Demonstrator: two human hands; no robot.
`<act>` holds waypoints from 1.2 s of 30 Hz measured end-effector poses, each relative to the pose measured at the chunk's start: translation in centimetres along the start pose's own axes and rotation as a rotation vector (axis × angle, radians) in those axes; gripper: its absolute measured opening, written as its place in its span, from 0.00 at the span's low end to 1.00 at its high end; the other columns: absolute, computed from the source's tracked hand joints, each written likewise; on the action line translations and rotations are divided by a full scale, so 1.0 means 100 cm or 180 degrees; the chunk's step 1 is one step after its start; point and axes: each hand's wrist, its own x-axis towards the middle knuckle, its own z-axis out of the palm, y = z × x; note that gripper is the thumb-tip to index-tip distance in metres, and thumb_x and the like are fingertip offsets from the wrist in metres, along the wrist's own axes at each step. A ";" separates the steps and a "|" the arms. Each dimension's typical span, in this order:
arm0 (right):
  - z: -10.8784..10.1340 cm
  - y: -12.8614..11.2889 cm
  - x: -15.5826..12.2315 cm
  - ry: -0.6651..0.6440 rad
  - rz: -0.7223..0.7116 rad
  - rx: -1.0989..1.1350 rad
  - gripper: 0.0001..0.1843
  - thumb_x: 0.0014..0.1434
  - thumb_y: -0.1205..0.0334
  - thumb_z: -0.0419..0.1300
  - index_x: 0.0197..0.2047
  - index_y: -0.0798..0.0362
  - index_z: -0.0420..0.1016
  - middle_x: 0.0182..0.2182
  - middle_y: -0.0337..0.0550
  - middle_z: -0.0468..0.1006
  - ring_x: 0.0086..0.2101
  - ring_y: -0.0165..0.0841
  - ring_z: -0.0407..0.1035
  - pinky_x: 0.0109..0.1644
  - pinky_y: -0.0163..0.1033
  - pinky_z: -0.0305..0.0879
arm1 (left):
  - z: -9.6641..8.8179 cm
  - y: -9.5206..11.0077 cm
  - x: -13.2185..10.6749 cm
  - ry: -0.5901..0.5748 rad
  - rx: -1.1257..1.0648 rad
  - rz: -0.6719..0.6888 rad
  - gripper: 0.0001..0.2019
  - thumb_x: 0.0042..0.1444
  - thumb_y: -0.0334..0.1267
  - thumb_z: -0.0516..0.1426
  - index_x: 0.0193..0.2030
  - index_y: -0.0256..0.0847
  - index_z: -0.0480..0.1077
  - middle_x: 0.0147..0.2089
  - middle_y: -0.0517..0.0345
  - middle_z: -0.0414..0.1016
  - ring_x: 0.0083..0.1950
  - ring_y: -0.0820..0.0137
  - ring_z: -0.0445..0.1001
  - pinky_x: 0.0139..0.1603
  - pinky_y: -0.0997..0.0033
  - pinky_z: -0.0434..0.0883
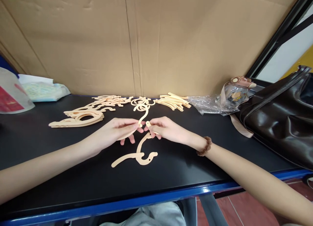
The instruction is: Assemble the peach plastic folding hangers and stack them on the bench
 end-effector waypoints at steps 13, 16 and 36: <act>-0.003 0.001 -0.003 -0.0456 -0.0295 -0.0382 0.15 0.65 0.55 0.53 0.38 0.56 0.76 0.33 0.41 0.76 0.30 0.27 0.68 0.34 0.32 0.64 | -0.004 0.008 -0.003 -0.0427 0.0103 0.0209 0.18 0.61 0.48 0.53 0.48 0.39 0.74 0.38 0.55 0.76 0.29 0.76 0.68 0.22 0.80 0.63; -0.003 0.002 -0.003 -0.0455 -0.0198 -0.0281 0.15 0.63 0.54 0.56 0.39 0.56 0.78 0.33 0.41 0.78 0.30 0.28 0.69 0.34 0.32 0.64 | -0.008 0.009 -0.003 -0.0636 0.0114 0.0135 0.17 0.61 0.48 0.52 0.45 0.40 0.75 0.35 0.56 0.76 0.30 0.75 0.69 0.23 0.80 0.63; -0.002 0.007 0.000 -0.0320 0.0002 -0.0039 0.15 0.60 0.53 0.59 0.42 0.55 0.79 0.34 0.43 0.81 0.29 0.28 0.71 0.31 0.32 0.65 | -0.020 0.002 0.004 -0.0678 0.0367 -0.0002 0.16 0.57 0.48 0.57 0.46 0.44 0.77 0.39 0.55 0.79 0.37 0.69 0.76 0.28 0.79 0.68</act>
